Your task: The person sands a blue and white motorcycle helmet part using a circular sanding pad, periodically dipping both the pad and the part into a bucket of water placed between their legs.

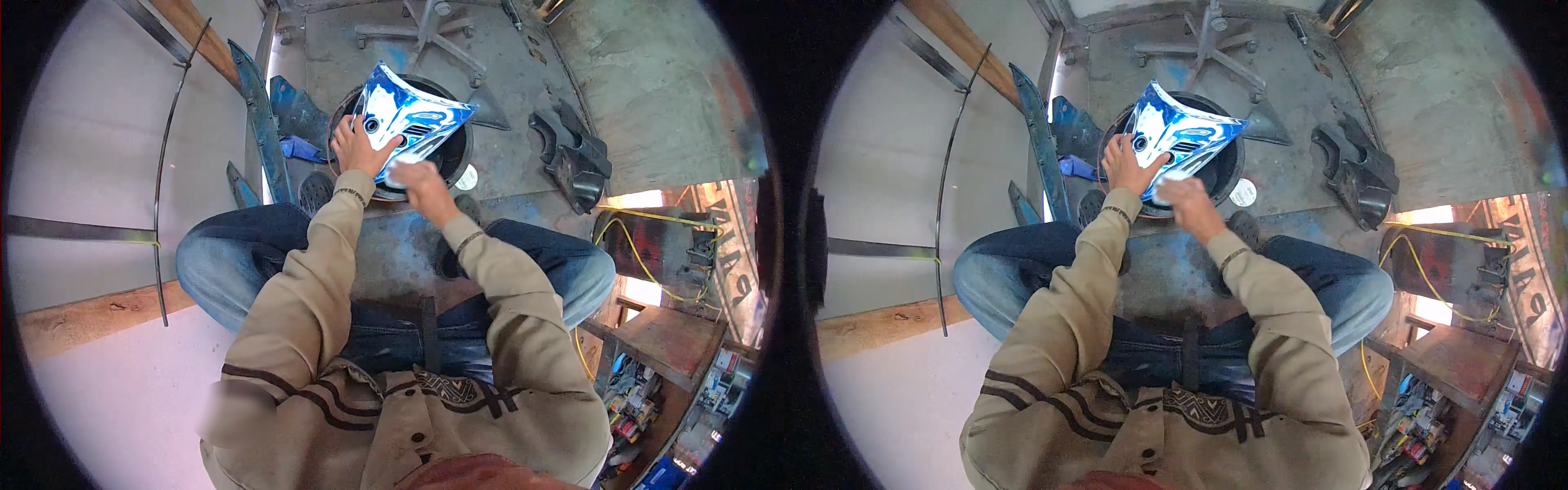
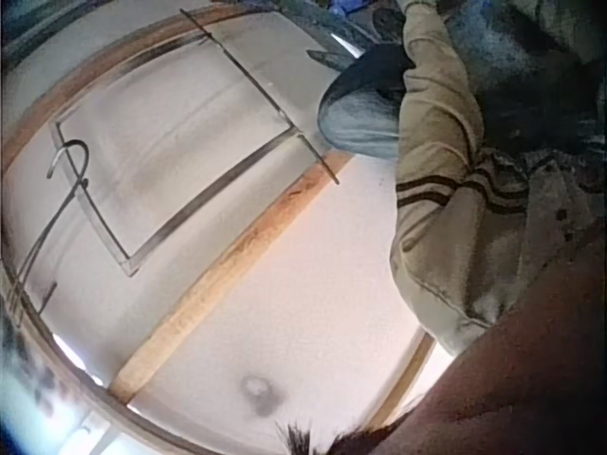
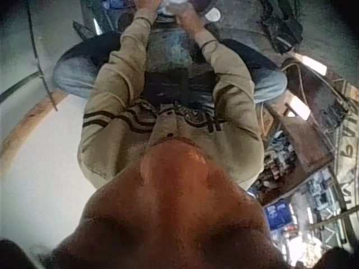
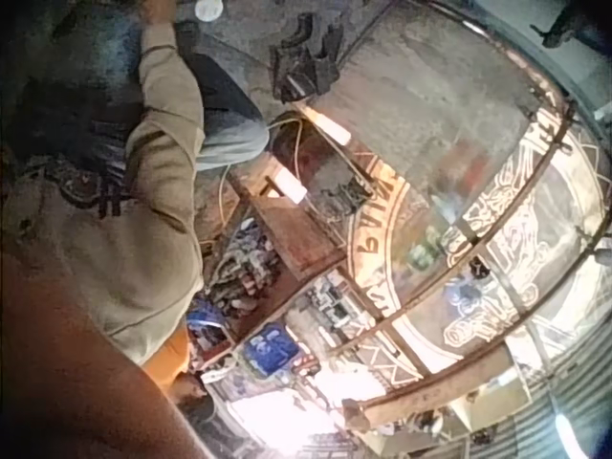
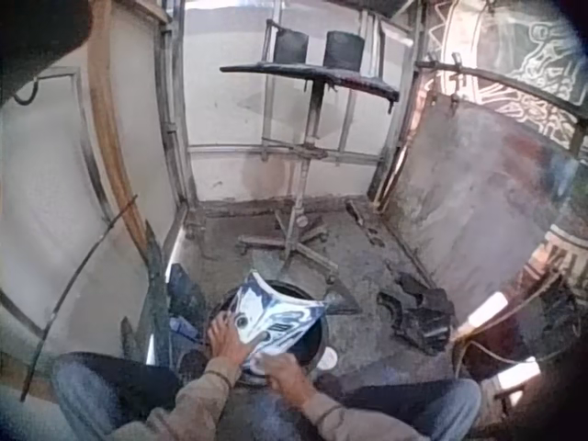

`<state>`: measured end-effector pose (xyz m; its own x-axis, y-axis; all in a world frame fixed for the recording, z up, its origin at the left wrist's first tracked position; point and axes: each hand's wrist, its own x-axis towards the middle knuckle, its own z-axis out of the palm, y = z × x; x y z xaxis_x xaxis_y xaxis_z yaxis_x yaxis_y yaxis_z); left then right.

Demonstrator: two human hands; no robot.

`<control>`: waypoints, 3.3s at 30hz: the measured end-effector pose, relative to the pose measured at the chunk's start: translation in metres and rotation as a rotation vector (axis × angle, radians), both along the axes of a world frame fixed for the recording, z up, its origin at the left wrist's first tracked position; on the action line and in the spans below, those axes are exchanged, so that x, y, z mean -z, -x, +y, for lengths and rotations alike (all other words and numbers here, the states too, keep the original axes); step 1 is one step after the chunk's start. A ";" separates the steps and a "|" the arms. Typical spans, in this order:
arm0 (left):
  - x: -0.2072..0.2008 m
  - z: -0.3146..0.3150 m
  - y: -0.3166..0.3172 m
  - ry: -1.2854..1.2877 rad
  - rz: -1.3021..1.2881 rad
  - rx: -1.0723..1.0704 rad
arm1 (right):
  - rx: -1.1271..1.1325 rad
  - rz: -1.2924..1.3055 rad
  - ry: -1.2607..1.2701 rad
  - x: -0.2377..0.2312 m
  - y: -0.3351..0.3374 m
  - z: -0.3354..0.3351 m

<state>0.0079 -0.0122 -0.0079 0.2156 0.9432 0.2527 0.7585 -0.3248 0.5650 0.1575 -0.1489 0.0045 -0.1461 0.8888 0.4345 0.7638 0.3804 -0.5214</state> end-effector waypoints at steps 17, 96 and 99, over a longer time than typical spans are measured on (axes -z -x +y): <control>-0.003 -0.003 -0.003 -0.022 -0.003 0.014 | 0.113 0.044 0.024 0.004 -0.038 0.012; -0.003 -0.002 -0.002 -0.050 -0.019 0.033 | 0.269 0.069 -0.112 0.003 -0.048 0.020; -0.005 0.000 -0.004 -0.024 -0.010 0.025 | 0.041 0.083 -0.037 0.008 0.003 0.006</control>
<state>0.0120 -0.0122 -0.0029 0.2365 0.9313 0.2772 0.7441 -0.3570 0.5646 0.1549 -0.1433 -0.0033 -0.0722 0.8765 0.4760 0.7339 0.3698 -0.5697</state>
